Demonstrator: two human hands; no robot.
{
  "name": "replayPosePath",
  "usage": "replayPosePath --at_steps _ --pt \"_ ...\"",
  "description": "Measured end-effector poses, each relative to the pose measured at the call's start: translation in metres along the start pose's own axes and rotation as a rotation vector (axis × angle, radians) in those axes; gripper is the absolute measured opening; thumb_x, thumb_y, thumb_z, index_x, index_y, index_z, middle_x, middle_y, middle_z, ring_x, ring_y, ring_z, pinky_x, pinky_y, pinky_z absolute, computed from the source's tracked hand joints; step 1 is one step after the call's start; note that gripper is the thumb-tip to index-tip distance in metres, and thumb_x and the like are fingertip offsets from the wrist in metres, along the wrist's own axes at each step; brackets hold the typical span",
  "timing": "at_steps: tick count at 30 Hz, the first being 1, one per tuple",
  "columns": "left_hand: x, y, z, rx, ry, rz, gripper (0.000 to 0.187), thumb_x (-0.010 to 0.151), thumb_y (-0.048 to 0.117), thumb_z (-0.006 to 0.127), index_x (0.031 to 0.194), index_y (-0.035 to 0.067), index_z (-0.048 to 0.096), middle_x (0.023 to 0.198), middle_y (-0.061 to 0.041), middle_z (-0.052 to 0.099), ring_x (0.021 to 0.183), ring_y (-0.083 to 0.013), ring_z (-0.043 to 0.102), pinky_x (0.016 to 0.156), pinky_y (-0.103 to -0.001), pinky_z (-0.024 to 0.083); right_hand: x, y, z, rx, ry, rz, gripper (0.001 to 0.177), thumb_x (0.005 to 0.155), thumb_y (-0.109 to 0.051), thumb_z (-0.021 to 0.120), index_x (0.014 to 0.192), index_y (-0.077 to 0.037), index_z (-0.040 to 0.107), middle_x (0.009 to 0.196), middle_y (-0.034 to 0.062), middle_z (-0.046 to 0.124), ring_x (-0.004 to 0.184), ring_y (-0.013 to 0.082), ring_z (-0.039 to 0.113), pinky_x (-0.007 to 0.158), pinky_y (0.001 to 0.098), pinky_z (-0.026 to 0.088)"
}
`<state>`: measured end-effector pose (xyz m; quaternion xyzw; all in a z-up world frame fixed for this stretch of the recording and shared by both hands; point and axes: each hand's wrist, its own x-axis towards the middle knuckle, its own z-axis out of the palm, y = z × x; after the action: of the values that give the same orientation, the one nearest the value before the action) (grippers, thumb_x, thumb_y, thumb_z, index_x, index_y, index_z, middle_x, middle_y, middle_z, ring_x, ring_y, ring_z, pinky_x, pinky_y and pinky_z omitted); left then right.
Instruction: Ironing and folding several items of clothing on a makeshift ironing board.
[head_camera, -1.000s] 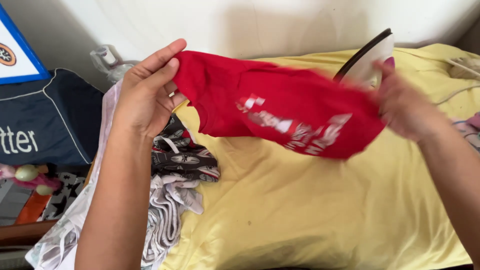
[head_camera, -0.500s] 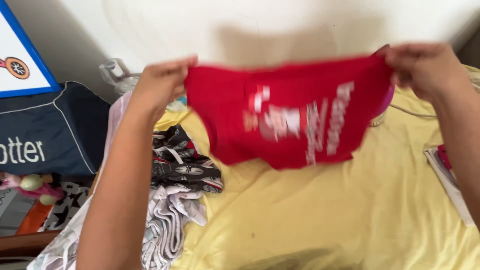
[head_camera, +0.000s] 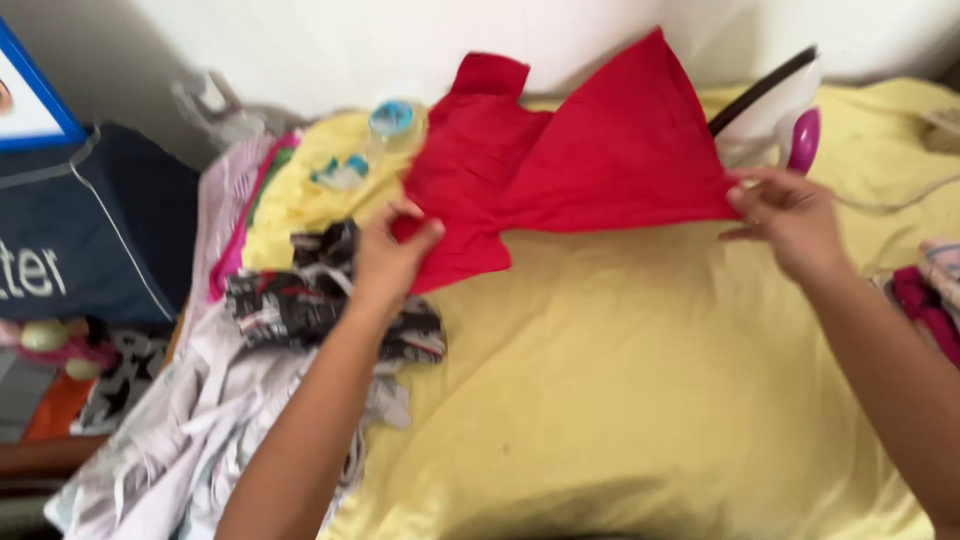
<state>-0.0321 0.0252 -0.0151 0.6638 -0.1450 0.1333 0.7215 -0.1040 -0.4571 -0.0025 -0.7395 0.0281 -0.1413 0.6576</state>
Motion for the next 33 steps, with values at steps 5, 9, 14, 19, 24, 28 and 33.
replayPosePath --at_steps 5,9,14,19,24,28,33 --pt "-0.043 -0.055 -0.008 0.299 -0.251 -0.484 0.025 0.082 0.003 0.078 0.107 0.008 0.080 0.106 -0.001 0.076 0.101 -0.0079 0.064 0.090 -0.023 0.050 -0.025 0.046 0.009 -0.109 -0.031 0.444 0.024 0.101 -0.011 0.062 0.122 -0.005 0.071 0.106 0.0095 0.073 0.086 0.0205 0.074 0.066 0.0365 0.060" --pt "-0.047 -0.043 -0.014 0.405 -0.272 -0.661 0.020 0.087 0.008 0.077 0.106 0.005 0.080 0.105 -0.008 0.077 0.093 -0.0120 0.069 0.086 -0.025 0.054 -0.032 0.046 -0.005 -0.113 -0.022 0.447 0.024 0.100 -0.009 0.069 0.120 0.002 0.071 0.109 0.0096 0.074 0.091 0.0195 0.074 0.070 0.0337 0.061" --pt "-0.043 -0.042 -0.024 0.204 -0.252 -0.760 0.024 0.082 0.005 0.074 0.105 0.000 0.078 0.095 -0.008 0.078 0.081 -0.0130 0.073 0.074 -0.029 0.058 -0.039 0.035 -0.026 -0.057 -0.157 0.209 0.047 0.089 -0.005 0.072 0.135 -0.006 0.065 0.105 0.0076 0.069 0.081 0.0190 0.070 0.059 0.0325 0.053" --pt "-0.051 -0.036 -0.012 0.477 -0.406 -0.690 0.025 0.085 0.015 0.078 0.104 -0.001 0.080 0.091 -0.010 0.079 0.080 -0.0129 0.071 0.075 -0.028 0.056 -0.044 0.045 -0.018 0.007 -0.076 0.632 0.034 0.089 -0.009 0.070 0.122 -0.011 0.064 0.097 0.0066 0.072 0.084 0.0192 0.074 0.068 0.0331 0.060" --pt "-0.044 -0.029 -0.025 0.706 -0.469 -0.561 0.027 0.085 0.021 0.079 0.099 -0.002 0.081 0.079 -0.011 0.078 0.072 -0.0172 0.071 0.073 -0.032 0.056 -0.037 0.071 -0.043 -0.032 -0.097 0.577 0.019 0.100 -0.009 0.077 0.110 0.004 0.068 0.095 0.0102 0.065 0.079 0.0194 0.062 0.064 0.0307 0.051" --pt "-0.044 -0.007 -0.034 0.632 -0.673 -0.617 0.022 0.084 0.018 0.076 0.097 0.001 0.084 0.078 -0.008 0.079 0.065 -0.0131 0.069 0.063 -0.030 0.056 -0.042 0.053 -0.070 0.063 -0.194 0.367 0.012 0.093 -0.007 0.070 0.103 -0.003 0.064 0.088 0.0074 0.071 0.075 0.0177 0.069 0.054 0.0327 0.051" --pt "-0.050 0.037 -0.013 0.617 -0.991 -0.700 0.022 0.085 0.020 0.076 0.097 0.002 0.083 0.078 -0.008 0.081 0.061 -0.0123 0.072 0.055 -0.027 0.061 -0.047 0.031 -0.073 -0.285 -0.500 0.554 0.037 0.077 -0.005 0.075 0.112 -0.006 0.063 0.077 0.0112 0.075 0.064 0.0207 0.070 0.055 0.0343 0.056"
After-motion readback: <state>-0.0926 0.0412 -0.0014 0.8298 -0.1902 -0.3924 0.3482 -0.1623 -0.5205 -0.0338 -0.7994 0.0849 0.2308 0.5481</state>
